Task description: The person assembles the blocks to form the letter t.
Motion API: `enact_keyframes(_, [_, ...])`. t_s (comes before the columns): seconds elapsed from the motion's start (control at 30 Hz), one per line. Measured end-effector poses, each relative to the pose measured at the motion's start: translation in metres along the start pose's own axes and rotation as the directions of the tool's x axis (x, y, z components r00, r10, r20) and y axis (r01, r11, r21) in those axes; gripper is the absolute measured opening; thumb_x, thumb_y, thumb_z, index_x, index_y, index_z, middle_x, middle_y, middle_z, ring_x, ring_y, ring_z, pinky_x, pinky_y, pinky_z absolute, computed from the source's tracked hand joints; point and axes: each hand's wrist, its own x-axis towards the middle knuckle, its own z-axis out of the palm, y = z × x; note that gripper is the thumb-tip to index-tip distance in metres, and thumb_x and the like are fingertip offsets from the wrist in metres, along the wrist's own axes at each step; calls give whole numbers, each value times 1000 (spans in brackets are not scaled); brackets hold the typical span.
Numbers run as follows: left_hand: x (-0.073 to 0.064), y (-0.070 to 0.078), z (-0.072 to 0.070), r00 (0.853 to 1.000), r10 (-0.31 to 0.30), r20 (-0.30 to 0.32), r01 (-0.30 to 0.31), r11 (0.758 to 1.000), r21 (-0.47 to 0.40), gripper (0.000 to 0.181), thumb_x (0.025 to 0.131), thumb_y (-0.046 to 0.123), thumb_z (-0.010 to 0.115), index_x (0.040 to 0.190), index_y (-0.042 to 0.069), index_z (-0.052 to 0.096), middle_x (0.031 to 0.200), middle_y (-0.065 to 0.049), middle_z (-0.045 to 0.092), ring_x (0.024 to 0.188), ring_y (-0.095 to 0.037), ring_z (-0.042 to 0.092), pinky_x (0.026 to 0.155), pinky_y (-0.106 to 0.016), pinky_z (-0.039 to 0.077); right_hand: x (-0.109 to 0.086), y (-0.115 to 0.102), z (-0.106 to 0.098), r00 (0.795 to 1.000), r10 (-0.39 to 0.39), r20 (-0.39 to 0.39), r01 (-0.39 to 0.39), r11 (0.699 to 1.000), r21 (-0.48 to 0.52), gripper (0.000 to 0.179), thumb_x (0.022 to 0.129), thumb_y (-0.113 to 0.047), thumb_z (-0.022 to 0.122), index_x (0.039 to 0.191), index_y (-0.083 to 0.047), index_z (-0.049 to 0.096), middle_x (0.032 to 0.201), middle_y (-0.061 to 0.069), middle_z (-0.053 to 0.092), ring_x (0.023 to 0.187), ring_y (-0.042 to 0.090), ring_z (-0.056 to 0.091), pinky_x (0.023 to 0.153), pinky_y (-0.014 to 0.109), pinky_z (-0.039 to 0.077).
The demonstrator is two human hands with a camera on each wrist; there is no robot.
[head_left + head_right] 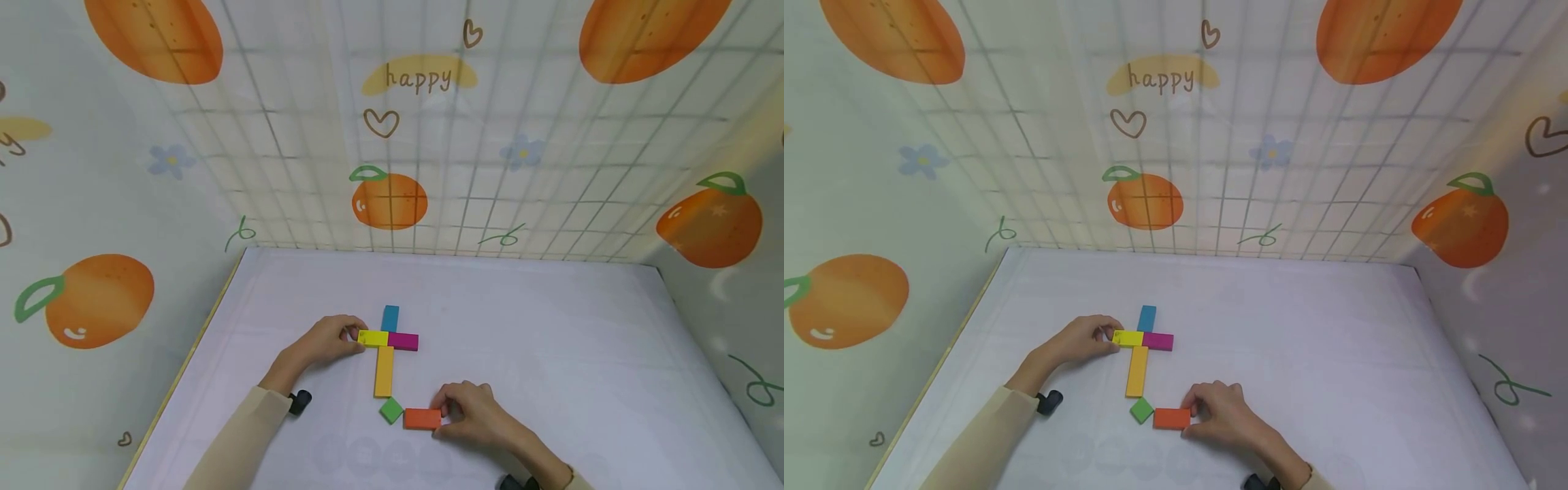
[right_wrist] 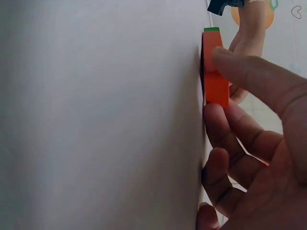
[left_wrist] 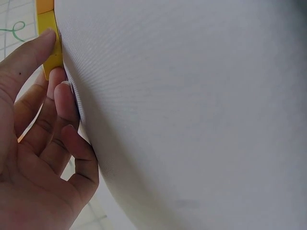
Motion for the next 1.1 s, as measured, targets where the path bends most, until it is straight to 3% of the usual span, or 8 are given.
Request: enact_keyframes(1.1, [1, 1, 4, 1000, -6, -5, 6, 999, 32, 33, 86, 26, 82, 116, 24, 69, 89, 8, 59, 79, -16, 54, 71, -32, 49, 1, 0, 1, 1000, 21, 14, -20, 998, -63, 32, 75, -36, 87, 99, -30, 67, 84, -21, 56, 88, 4, 49, 78, 44, 27])
